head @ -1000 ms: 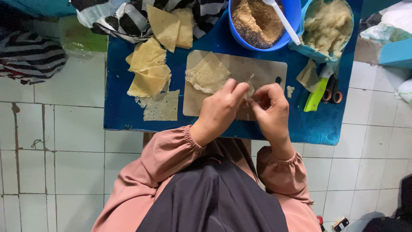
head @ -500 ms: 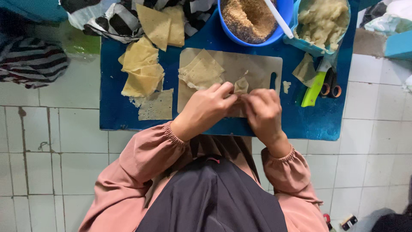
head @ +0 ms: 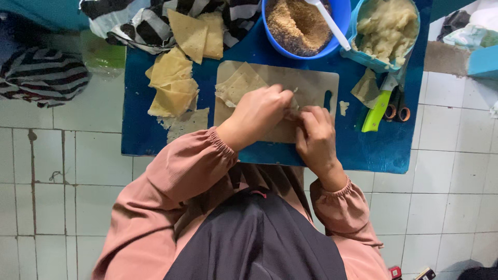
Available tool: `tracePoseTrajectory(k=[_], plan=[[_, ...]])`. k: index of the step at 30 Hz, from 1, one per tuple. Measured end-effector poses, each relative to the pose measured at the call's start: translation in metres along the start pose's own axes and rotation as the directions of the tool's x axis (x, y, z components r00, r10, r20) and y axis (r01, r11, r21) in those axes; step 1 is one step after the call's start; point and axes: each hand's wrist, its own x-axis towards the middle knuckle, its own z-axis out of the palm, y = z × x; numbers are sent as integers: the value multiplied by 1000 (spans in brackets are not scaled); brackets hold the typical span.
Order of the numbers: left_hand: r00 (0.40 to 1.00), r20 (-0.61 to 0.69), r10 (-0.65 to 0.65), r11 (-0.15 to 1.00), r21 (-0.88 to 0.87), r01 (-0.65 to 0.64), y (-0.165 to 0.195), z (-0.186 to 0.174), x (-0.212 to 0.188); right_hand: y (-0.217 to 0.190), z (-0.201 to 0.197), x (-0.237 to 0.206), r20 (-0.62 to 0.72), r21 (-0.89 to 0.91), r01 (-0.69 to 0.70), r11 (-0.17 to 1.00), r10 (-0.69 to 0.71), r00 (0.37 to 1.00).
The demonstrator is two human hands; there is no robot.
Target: The person sits on the floor at a low table and folds triangular dough wrappers around a filling. They scoop brown filling from a blue bowl with a spoon onto a wrapper, fold the wrapper over the filling by hand, press the folded pieces closed, and set the finished pieces on the cutting board and table.
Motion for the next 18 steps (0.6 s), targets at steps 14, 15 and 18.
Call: tracePoseTrajectory(k=[14, 15, 18], plan=[[977, 198, -76, 996, -37, 85, -19, 5, 6, 18, -5, 23, 229, 121, -313, 942, 281, 932], [975, 208, -82, 995, -38, 92, -21, 8, 12, 17, -5, 24, 243, 122, -391, 912, 354, 903], [948, 288, -137, 989, -19, 149, -24, 6, 31, 13, -6, 25, 158, 232, -188, 954, 154, 975]])
